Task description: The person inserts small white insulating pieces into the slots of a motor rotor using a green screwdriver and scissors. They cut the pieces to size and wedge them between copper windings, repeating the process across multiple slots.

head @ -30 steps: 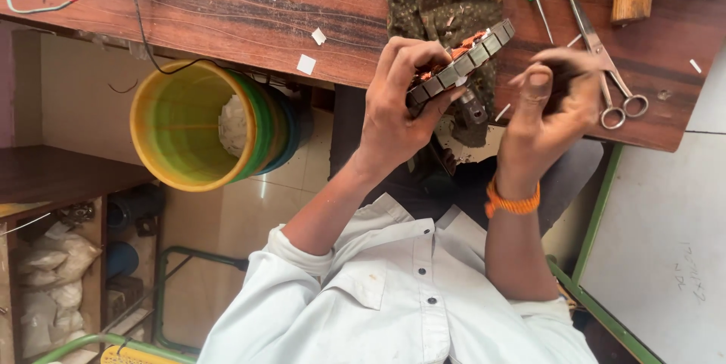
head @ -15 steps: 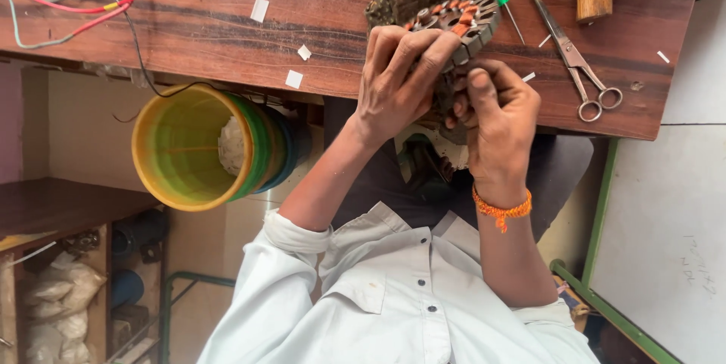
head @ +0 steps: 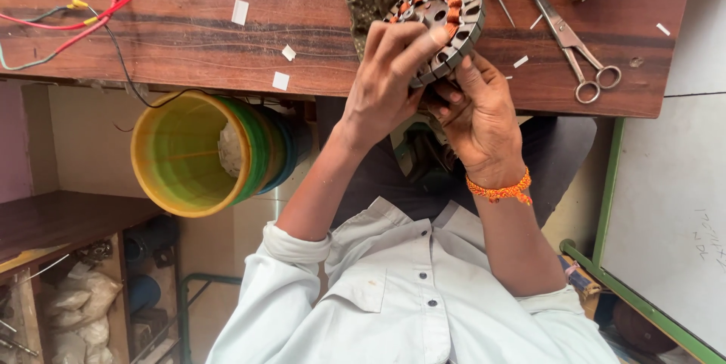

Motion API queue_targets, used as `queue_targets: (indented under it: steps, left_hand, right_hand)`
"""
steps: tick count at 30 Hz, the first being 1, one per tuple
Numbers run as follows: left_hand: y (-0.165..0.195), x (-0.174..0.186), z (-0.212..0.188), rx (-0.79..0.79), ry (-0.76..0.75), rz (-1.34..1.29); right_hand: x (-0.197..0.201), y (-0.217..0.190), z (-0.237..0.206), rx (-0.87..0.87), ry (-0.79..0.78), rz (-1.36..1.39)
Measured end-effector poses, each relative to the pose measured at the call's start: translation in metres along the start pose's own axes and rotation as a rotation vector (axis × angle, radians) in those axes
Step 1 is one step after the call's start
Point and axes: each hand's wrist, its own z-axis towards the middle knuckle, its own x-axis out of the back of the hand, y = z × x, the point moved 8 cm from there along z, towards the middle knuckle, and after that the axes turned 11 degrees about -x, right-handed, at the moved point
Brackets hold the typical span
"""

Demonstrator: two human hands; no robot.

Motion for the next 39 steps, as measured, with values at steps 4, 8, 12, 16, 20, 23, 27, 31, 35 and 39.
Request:
queue_targets:
  steps: [4,8,12,16,20,23,27,31,35,39]
  left_hand:
    - [-0.006,0.003,0.008,-0.041,0.060,-0.052]
    - [-0.001,0.011,0.014,-0.012,-0.045,-0.036]
    - [0.031,0.030,0.018,0.050,-0.054,0.038]
    - [0.073,0.026,0.006,0.324,0.022,0.011]
    - [0.086,0.020,-0.003,0.389,0.063,-0.005]
    - [0.083,0.012,-0.005,0.356,0.035,-0.072]
    - [0.074,0.014,-0.001,0.313,0.037,-0.115]
    - [0.063,0.015,0.011,0.371,0.061,-0.138]
    - [0.046,0.013,0.030,0.422,0.132,-0.148]
    - [0.019,0.002,0.042,0.519,0.179,-0.510]
  right_hand:
    - [0.010,0.002,-0.021,-0.026,-0.048,0.077]
    - [0.025,0.013,-0.054,-0.133,-0.150,0.216]
    - [0.030,0.021,-0.065,-0.187,-0.365,0.274]
    - [0.035,0.033,-0.067,-0.293,-0.408,0.322]
    - [0.033,0.046,-0.073,-0.401,-0.363,0.325]
    - [0.027,0.047,-0.075,-0.420,-0.355,0.319]
    - [0.013,0.043,-0.070,-0.376,-0.350,0.290]
    - [0.005,0.008,-0.069,-0.004,-0.137,-0.265]
    - [-0.011,-0.038,-0.074,0.380,0.058,-0.610]
    - [-0.010,-0.057,-0.080,0.444,0.097,-0.742]
